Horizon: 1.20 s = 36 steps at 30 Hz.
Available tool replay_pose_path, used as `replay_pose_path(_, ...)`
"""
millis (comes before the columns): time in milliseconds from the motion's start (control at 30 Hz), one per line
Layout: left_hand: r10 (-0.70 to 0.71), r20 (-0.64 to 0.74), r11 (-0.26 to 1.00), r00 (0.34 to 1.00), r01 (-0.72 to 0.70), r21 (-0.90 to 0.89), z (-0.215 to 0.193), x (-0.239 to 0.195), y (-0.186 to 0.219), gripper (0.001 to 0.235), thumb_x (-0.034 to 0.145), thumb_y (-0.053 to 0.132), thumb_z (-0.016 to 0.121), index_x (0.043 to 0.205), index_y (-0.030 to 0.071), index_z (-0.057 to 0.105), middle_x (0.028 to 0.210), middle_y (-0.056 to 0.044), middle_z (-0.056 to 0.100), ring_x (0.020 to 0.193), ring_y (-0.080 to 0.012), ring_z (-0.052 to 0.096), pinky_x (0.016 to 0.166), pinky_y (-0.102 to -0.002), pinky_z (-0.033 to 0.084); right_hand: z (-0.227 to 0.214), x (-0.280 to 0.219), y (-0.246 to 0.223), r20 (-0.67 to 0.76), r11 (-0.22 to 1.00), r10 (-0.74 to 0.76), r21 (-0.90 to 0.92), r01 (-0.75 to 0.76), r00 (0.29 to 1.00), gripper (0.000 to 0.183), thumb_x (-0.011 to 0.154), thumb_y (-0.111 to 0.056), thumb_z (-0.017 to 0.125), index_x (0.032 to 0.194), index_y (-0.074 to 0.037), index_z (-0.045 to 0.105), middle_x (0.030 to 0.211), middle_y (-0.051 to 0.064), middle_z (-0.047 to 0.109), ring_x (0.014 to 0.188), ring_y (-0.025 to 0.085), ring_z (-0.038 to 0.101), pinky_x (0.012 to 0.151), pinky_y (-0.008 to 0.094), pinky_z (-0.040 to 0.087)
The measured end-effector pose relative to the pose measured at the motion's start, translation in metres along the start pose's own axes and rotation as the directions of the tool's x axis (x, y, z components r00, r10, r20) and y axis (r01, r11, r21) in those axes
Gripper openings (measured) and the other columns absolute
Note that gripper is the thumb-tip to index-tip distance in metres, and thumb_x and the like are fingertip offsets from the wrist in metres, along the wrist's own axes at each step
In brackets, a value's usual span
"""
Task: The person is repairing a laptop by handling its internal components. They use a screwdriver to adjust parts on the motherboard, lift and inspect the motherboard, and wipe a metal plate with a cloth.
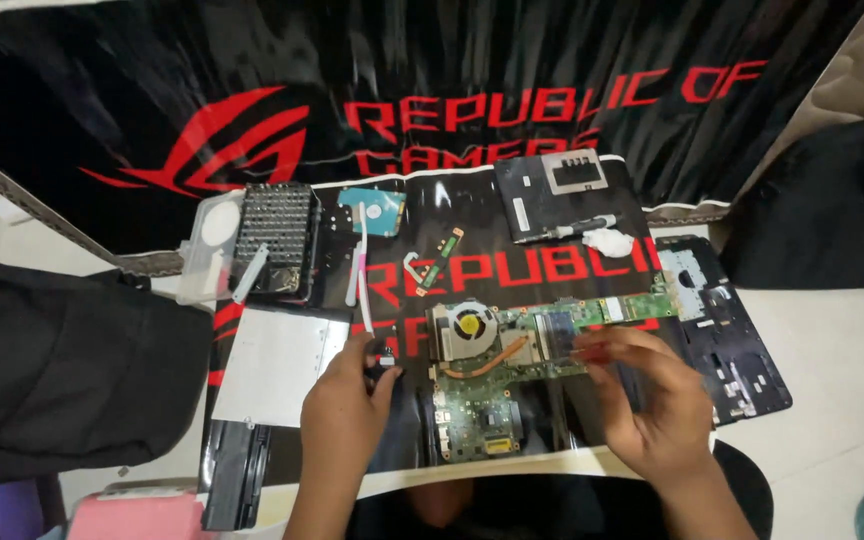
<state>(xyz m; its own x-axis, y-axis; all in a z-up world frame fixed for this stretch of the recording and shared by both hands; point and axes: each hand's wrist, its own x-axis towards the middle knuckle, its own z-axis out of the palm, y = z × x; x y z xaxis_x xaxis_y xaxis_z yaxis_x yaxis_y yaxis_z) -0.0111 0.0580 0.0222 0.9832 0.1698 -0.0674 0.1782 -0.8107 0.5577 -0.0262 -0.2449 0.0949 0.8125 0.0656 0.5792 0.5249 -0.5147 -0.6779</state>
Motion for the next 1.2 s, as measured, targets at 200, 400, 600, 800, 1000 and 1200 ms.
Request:
replay_pose_path(200,0.393,-0.015,0.914,0.919,-0.392,-0.103,0.01,-0.005,0.036,0.038,0.091,0.044,0.071,0.121,0.023,0.065,0.101,-0.001,0.076,0.097,-0.0264,0.069,0.062,-0.044,0.056,-0.002,0.006,0.003,0.174,0.999,-0.036,0.044,0.029,0.984,0.056,0.103,-0.007,0.06,0.15,-0.033,0.043,0.129,0.014,0.071,0.101,0.02,0.074,0.095,0.034,0.061)
replay_pose_path(400,0.718,-0.222,0.637,0.66,-0.751,-0.172,0.057,0.009,0.03,0.054,0.08,0.034,0.084,0.126,0.011,0.068,0.125,-0.01,0.068,0.125,-0.035,0.062,0.102,-0.049,0.048,0.029,-0.001,0.026,-0.037,0.964,-0.263,-0.058,0.261,0.964,0.071,0.073,0.005,0.084,0.135,0.002,0.049,0.102,0.024,0.074,0.08,0.041,0.076,0.067,0.046,0.062)
replay_pose_path(600,0.749,-0.036,0.651,0.662,-0.745,-0.148,0.042,0.005,0.042,0.055,0.094,0.056,0.059,0.13,0.014,0.059,0.143,-0.01,0.058,0.135,-0.0373,0.052,0.108,-0.06,0.037,0.018,-0.012,0.033,0.08,0.967,-0.245,0.098,0.237,0.966,0.086,0.1,0.013,0.056,0.164,-0.024,0.011,0.131,0.025,0.062,0.119,0.033,0.071,0.099,0.039,0.063)
replay_pose_path(800,0.777,0.011,0.624,0.629,-0.768,-0.146,0.038,0.006,0.049,0.057,0.094,0.056,0.057,0.13,0.012,0.062,0.144,-0.011,0.058,0.138,-0.037,0.051,0.111,-0.058,0.033,0.018,-0.013,0.021,0.103,0.97,-0.179,0.187,0.157,0.978,0.052,0.108,-0.001,0.051,0.154,-0.023,0.037,0.146,0.02,0.057,0.134,0.034,0.062,0.106,0.035,0.057)
replay_pose_path(1000,0.806,0.025,0.589,0.591,-0.8,-0.114,0.038,0.009,0.047,0.061,0.084,0.046,0.075,0.137,0.018,0.061,0.146,-0.01,0.057,0.136,-0.0334,0.052,0.111,-0.055,0.032,0.02,-0.011,0.017,0.039,0.971,-0.204,0.134,0.197,0.978,0.053,0.107,0.005,0.054,0.153,-0.017,0.038,0.127,0.022,0.067,0.116,0.033,0.072,0.098,0.036,0.062)
replay_pose_path(1200,0.808,0.02,0.587,0.589,-0.802,-0.108,0.04,0.008,0.044,0.056,0.08,0.043,0.079,0.128,0.019,0.064,0.146,-0.009,0.057,0.135,-0.0341,0.053,0.113,-0.058,0.032,0.022,-0.022,0.018,-0.04,0.974,-0.226,-0.008,0.226,0.973,0.052,0.101,0.004,0.069,0.144,-0.016,0.047,0.117,0.018,0.072,0.103,0.025,0.077,0.092,0.03,0.066)
